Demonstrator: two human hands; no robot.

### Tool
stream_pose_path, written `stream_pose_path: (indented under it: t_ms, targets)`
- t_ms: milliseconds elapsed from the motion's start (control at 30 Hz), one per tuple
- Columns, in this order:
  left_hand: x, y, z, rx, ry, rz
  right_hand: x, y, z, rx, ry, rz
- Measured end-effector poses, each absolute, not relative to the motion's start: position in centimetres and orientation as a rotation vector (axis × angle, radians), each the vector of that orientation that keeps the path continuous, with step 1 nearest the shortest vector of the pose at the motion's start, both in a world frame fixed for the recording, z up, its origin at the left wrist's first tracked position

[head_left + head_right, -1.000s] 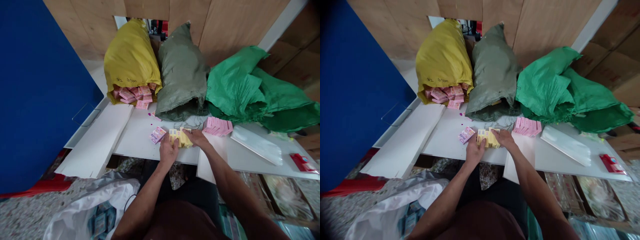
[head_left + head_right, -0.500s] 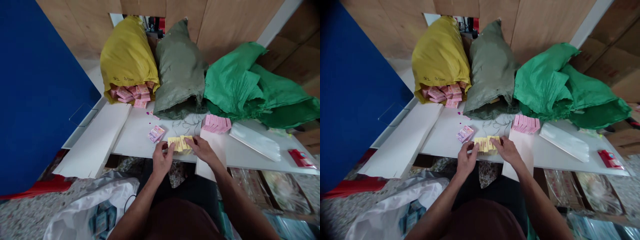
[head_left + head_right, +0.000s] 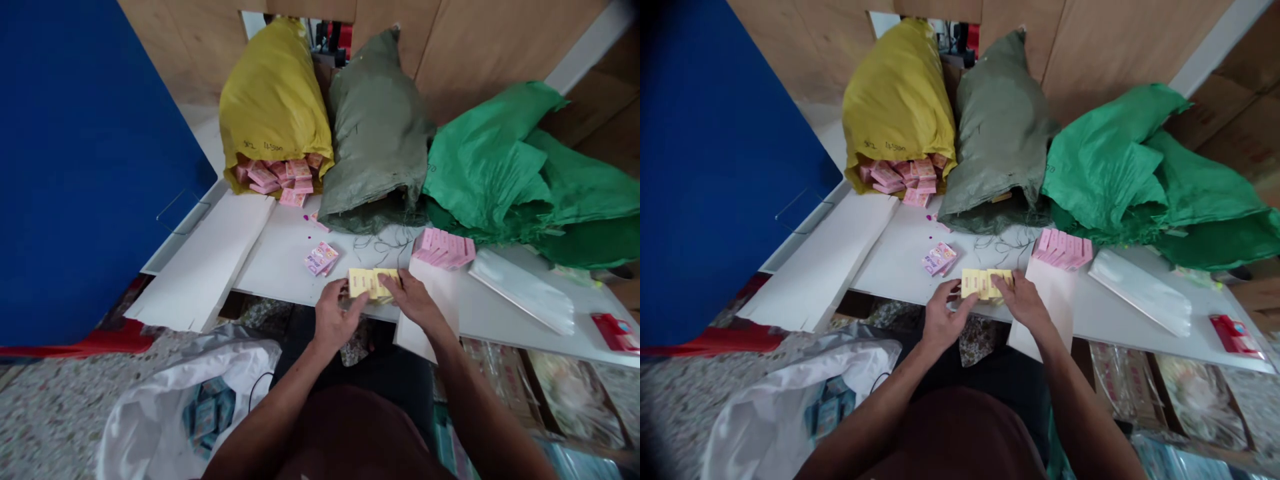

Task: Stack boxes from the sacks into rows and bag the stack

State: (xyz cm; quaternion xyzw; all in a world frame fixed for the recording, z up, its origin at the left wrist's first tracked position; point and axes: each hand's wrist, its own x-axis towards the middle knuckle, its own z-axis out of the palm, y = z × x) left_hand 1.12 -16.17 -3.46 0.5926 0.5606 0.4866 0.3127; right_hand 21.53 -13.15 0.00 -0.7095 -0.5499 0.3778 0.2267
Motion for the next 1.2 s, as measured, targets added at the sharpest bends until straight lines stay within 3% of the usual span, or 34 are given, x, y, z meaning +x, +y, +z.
stream_pose_path:
  t_ms: [133, 400, 633, 767, 1000, 1200]
  targets:
    - [1.9, -18.2, -2.9, 1.864, 1.414, 1.405, 22.5, -13.7, -0.7, -1.704, -1.194, 1.298]
    - [1.9, -17.9, -3.0, 1.927, 1.321, 1.462, 22.5, -14.1, -0.7, -1.644, -1.146, 1.237]
    - [-0.4, -16.6, -4.9, 1.412, 1.309, 1.316, 21.6, -13.3, -0.5, -1.861, -1.542, 1.000]
    - [-1.7, -15.8, -6.1, 1.374, 1.304, 1.269, 20.3, -13.9, -0.4, -1.662, -1.651, 1.027]
    - [-4.2, -14.8, -7.1, 1.024, 1.071, 1.374, 16.4, -16.9, -0.4, -1.423, -1.778, 0.533]
    - [-4.9, -15.1, -6.5, 0.960, 1.057, 1.391, 14.8, -17.5, 0.0, -1.350, -1.808, 0.459]
